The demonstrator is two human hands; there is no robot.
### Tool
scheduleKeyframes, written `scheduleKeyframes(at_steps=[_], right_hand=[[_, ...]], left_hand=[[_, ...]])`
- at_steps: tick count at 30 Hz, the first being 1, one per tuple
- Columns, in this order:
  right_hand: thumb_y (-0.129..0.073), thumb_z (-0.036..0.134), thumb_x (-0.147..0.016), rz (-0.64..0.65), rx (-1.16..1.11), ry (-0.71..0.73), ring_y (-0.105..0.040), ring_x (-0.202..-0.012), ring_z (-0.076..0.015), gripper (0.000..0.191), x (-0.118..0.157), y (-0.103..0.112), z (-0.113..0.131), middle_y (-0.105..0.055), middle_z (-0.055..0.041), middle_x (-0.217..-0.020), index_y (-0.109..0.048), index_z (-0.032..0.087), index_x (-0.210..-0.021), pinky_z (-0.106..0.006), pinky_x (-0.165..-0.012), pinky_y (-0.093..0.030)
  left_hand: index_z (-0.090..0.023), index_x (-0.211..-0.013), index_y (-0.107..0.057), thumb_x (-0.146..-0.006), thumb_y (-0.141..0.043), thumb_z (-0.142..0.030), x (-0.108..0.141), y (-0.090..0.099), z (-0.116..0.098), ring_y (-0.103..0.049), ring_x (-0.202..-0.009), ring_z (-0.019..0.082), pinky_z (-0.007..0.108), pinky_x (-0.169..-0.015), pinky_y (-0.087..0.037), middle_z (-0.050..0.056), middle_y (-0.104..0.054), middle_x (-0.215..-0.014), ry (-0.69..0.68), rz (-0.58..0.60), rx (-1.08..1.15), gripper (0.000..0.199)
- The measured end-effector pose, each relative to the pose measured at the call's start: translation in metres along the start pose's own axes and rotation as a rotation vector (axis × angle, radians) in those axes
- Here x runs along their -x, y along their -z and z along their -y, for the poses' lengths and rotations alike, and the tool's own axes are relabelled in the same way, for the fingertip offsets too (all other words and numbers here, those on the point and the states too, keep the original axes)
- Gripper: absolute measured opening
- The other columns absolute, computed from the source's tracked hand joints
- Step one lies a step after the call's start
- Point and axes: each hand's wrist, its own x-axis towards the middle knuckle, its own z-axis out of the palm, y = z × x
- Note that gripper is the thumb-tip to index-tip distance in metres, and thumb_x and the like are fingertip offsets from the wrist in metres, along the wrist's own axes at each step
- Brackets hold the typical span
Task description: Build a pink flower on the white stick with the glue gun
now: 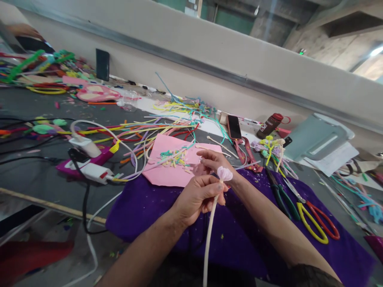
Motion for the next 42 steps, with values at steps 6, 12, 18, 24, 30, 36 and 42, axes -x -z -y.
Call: scheduleKeyframes(at_steps=[6, 12, 18, 24, 30, 36, 42], right_hand=[[-0.063, 0.032, -0.068, 0.036, 0.111, -0.005, -0.045, -0.048, -0.0062, 0.026, 0.007, -0.01, 0.007, -0.053, 0.0026, -0.061, -0.057, 0.014, -0.085, -0.019, -0.045, -0.035], [-0.061, 0.034, -0.069, -0.02, 0.241, -0.021, -0.045, -0.048, -0.0074, 0.021, 0.01, -0.027, 0.023, -0.053, 0.0013, -0.06, -0.057, 0.014, -0.072, -0.02, -0.045, -0.035], [-0.056, 0.033, -0.072, -0.109, 0.34, 0.09, -0.051, -0.056, -0.0104, 0.024, 0.003, -0.016, 0.018, -0.058, -0.0013, -0.065, -0.065, 0.014, -0.083, -0.02, -0.047, -0.037], [-0.058, 0.029, -0.069, -0.119, 0.313, 0.1, -0.05, -0.053, -0.0093, 0.021, -0.001, -0.006, 0.011, -0.058, 0.0004, -0.063, -0.063, 0.016, -0.085, -0.018, -0.045, -0.037], [-0.047, 0.031, -0.079, -0.069, 0.643, 0.194, -0.054, -0.06, -0.0109, 0.024, -0.014, -0.012, 0.015, -0.063, -0.0035, -0.082, -0.065, 0.016, -0.084, -0.022, -0.054, -0.041], [-0.056, 0.025, -0.072, -0.14, 0.869, 0.332, -0.052, -0.062, -0.0118, 0.013, -0.039, -0.018, 0.006, -0.062, -0.0018, -0.072, -0.065, 0.016, -0.075, -0.022, -0.056, -0.037], [-0.051, 0.019, -0.076, -0.029, 0.985, 0.426, -0.055, -0.066, -0.0113, 0.016, -0.052, -0.035, 0.0, -0.064, -0.0014, -0.077, -0.066, 0.018, -0.083, -0.022, -0.059, -0.038]], left_hand=[[-0.011, -0.074, -0.062, -0.067, -0.064, -0.035, 0.0, -0.001, -0.001, -0.038, -0.032, 0.001, 0.015, -0.031, -0.022, 0.001, -0.061, -0.055, 0.012, -0.009, 0.001, 0.026], [-0.011, -0.073, -0.061, -0.066, -0.065, -0.036, 0.002, -0.002, -0.002, -0.037, -0.032, 0.001, 0.015, -0.031, -0.021, 0.001, -0.061, -0.055, 0.011, -0.023, -0.014, 0.027], [-0.011, -0.075, -0.062, -0.067, -0.064, -0.037, 0.002, -0.001, -0.001, -0.039, -0.033, 0.001, 0.015, -0.032, -0.021, 0.001, -0.062, -0.056, 0.002, -0.01, -0.015, 0.027], [-0.01, -0.076, -0.062, -0.067, -0.064, -0.038, 0.003, -0.001, -0.002, -0.038, -0.033, 0.002, 0.016, -0.032, -0.021, 0.002, -0.061, -0.056, 0.002, 0.0, -0.023, 0.03], [-0.011, -0.075, -0.062, -0.065, -0.066, -0.039, 0.004, -0.001, -0.003, -0.038, -0.033, 0.002, 0.016, -0.033, -0.022, 0.002, -0.061, -0.056, 0.0, -0.006, -0.015, 0.03], [-0.01, -0.076, -0.062, -0.065, -0.065, -0.039, 0.005, -0.001, -0.003, -0.038, -0.034, 0.002, 0.016, -0.033, -0.021, 0.002, -0.061, -0.057, -0.038, -0.011, -0.006, 0.031], [-0.011, -0.076, -0.063, -0.065, -0.065, -0.04, 0.007, -0.001, -0.005, -0.038, -0.034, 0.002, 0.016, -0.032, -0.022, 0.002, -0.062, -0.057, -0.054, -0.037, -0.002, 0.031]])
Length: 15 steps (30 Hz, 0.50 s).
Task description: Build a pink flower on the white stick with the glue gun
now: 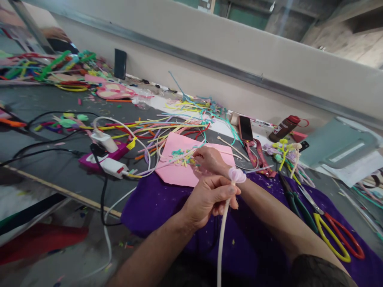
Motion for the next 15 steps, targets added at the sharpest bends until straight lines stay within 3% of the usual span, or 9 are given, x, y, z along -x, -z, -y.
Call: scheduleKeyframes(at_steps=[8, 15], right_hand=[[-0.049, 0.024, -0.081, 0.079, 0.116, 0.078, -0.054, -0.066, -0.0112, 0.019, -0.011, -0.008, 0.031, -0.062, -0.0038, -0.082, -0.066, 0.018, -0.083, -0.022, -0.058, -0.035], [-0.05, 0.024, -0.077, 0.133, 0.192, -0.033, -0.052, -0.057, -0.0116, 0.016, -0.018, -0.013, 0.032, -0.064, -0.0026, -0.073, -0.065, 0.019, -0.078, -0.022, -0.05, -0.031]], left_hand=[[-0.012, -0.073, -0.062, -0.067, -0.064, -0.037, 0.002, 0.0, -0.003, -0.038, -0.034, 0.002, 0.016, -0.031, -0.022, 0.002, -0.062, -0.056, -0.016, 0.025, 0.032, 0.026], [-0.012, -0.073, -0.062, -0.068, -0.064, -0.035, 0.003, 0.001, -0.002, -0.038, -0.034, 0.002, 0.016, -0.031, -0.022, 0.001, -0.061, -0.057, -0.05, 0.05, 0.076, 0.023]])
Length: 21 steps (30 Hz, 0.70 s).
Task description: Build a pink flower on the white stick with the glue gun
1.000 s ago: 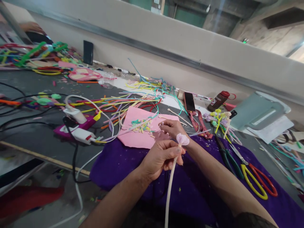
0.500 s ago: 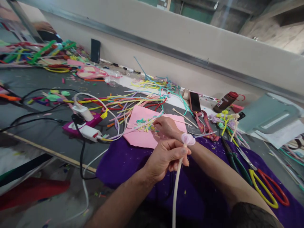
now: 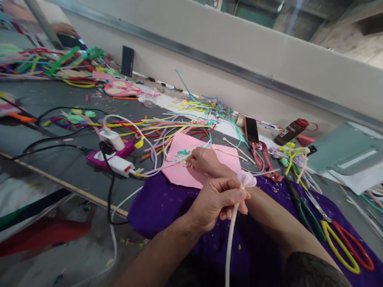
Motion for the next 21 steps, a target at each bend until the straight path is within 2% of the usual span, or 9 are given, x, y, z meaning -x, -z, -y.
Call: scheduleKeyframes(at_steps=[5, 10, 16, 21], right_hand=[[-0.049, 0.02, -0.075, -0.037, -0.108, -0.01, -0.052, -0.057, -0.0107, 0.014, 0.01, 0.008, -0.018, -0.063, -0.0005, -0.068, -0.063, 0.018, -0.078, -0.021, -0.052, -0.034], [-0.05, 0.017, -0.074, -0.122, -0.365, 0.014, -0.053, -0.063, -0.0112, 0.015, 0.028, 0.017, -0.026, -0.062, -0.001, -0.073, -0.062, 0.016, -0.082, -0.021, -0.056, -0.039], [-0.056, 0.022, -0.071, -0.145, -0.819, -0.124, -0.051, -0.054, -0.0087, 0.007, 0.045, 0.029, -0.021, -0.056, 0.0014, -0.065, -0.057, 0.015, -0.072, -0.021, -0.051, -0.042], [-0.06, 0.028, -0.069, -0.178, -1.006, -0.249, -0.047, -0.045, -0.0063, 0.014, 0.051, 0.036, -0.026, -0.058, 0.0006, -0.06, -0.061, 0.014, -0.07, -0.018, -0.04, -0.035]], left_hand=[[-0.012, -0.075, -0.063, -0.068, -0.063, -0.035, 0.0, 0.002, 0.0, -0.038, -0.034, 0.002, 0.015, -0.031, -0.024, 0.001, -0.061, -0.057, -0.006, 0.032, 0.009, 0.024], [-0.011, -0.075, -0.063, -0.067, -0.064, -0.035, 0.0, 0.001, 0.001, -0.039, -0.033, 0.002, 0.015, -0.031, -0.023, 0.001, -0.061, -0.057, 0.004, 0.028, 0.002, 0.025], [-0.011, -0.073, -0.063, -0.065, -0.066, -0.036, -0.002, 0.0, 0.0, -0.037, -0.032, 0.001, 0.015, -0.031, -0.023, 0.001, -0.061, -0.056, 0.027, -0.018, -0.029, 0.026], [-0.011, -0.074, -0.063, -0.066, -0.065, -0.037, -0.004, 0.0, 0.003, -0.038, -0.032, 0.001, 0.015, -0.031, -0.022, 0.002, -0.061, -0.055, 0.041, -0.038, -0.066, 0.028]])
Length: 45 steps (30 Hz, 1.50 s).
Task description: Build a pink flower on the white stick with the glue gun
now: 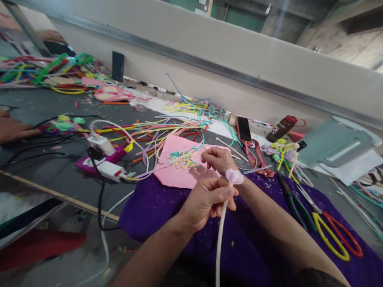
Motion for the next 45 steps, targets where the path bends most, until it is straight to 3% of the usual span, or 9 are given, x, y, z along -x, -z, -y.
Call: scheduleKeyframes(at_steps=[6, 11, 15, 18, 23, 36, 45], right_hand=[[-0.065, 0.029, -0.066, 0.059, -0.189, -0.12, -0.048, -0.045, -0.0058, 0.02, 0.004, 0.007, -0.008, -0.065, -0.0035, -0.071, -0.062, 0.014, -0.077, -0.017, -0.037, -0.033], [-0.066, 0.028, -0.066, -0.088, -0.346, -0.126, -0.046, -0.045, -0.0043, 0.018, 0.018, 0.014, -0.01, -0.063, -0.0016, -0.07, -0.059, 0.014, -0.076, -0.015, -0.037, -0.031], [-0.065, 0.028, -0.069, -0.224, -0.448, -0.106, -0.041, -0.041, -0.0037, 0.017, 0.049, 0.031, -0.011, -0.054, 0.0032, -0.059, -0.057, 0.016, -0.078, -0.015, -0.037, -0.029], [-0.063, 0.029, -0.072, -0.271, -0.475, -0.08, -0.041, -0.041, -0.0034, 0.016, 0.08, 0.04, -0.007, -0.054, 0.0029, -0.062, -0.056, 0.016, -0.078, -0.016, -0.036, -0.026], [-0.061, 0.027, -0.076, -0.312, -0.441, -0.035, -0.042, -0.042, -0.0032, 0.013, 0.112, 0.034, -0.002, -0.054, 0.0027, -0.063, -0.056, 0.016, -0.078, -0.016, -0.038, -0.026], [-0.06, 0.032, -0.075, -0.282, -0.467, -0.01, -0.043, -0.04, -0.0043, 0.017, 0.117, 0.035, -0.012, -0.053, 0.0036, -0.058, -0.055, 0.016, -0.075, -0.015, -0.036, -0.026], [-0.062, 0.032, -0.073, -0.283, -0.533, -0.005, -0.042, -0.041, -0.0041, 0.017, 0.116, 0.034, -0.015, -0.054, 0.0031, -0.06, -0.056, 0.016, -0.075, -0.016, -0.037, -0.025]], left_hand=[[-0.011, -0.073, -0.063, -0.068, -0.065, -0.034, -0.001, 0.0, 0.001, -0.038, -0.032, 0.001, 0.015, -0.031, -0.022, 0.001, -0.061, -0.054, -0.012, -0.01, -0.007, 0.024], [-0.012, -0.071, -0.061, -0.069, -0.064, -0.034, -0.002, 0.002, -0.001, -0.04, -0.033, 0.001, 0.014, -0.031, -0.021, 0.0, -0.061, -0.054, -0.067, -0.091, 0.029, 0.021], [-0.012, -0.07, -0.061, -0.069, -0.064, -0.034, -0.005, 0.003, -0.004, -0.04, -0.033, 0.001, 0.013, -0.03, -0.021, 0.0, -0.06, -0.055, -0.101, -0.175, 0.04, 0.022], [-0.012, -0.072, -0.061, -0.069, -0.064, -0.035, -0.008, 0.005, -0.003, -0.04, -0.034, 0.001, 0.013, -0.03, -0.022, 0.0, -0.06, -0.056, -0.088, -0.202, 0.018, 0.023], [-0.011, -0.068, -0.061, -0.07, -0.064, -0.034, -0.012, 0.006, 0.004, -0.04, -0.033, 0.0, 0.012, -0.029, -0.022, 0.0, -0.059, -0.055, -0.047, -0.174, -0.076, 0.023], [-0.011, -0.067, -0.058, -0.068, -0.065, -0.034, -0.018, 0.0, 0.012, -0.043, -0.034, 0.002, 0.012, -0.03, -0.027, 0.001, -0.06, -0.058, 0.019, -0.178, -0.264, 0.024], [-0.012, -0.067, -0.059, -0.067, -0.065, -0.037, -0.022, 0.0, 0.019, -0.042, -0.035, 0.002, 0.013, -0.03, -0.027, 0.0, -0.059, -0.057, -0.017, -0.22, -0.326, 0.026]])
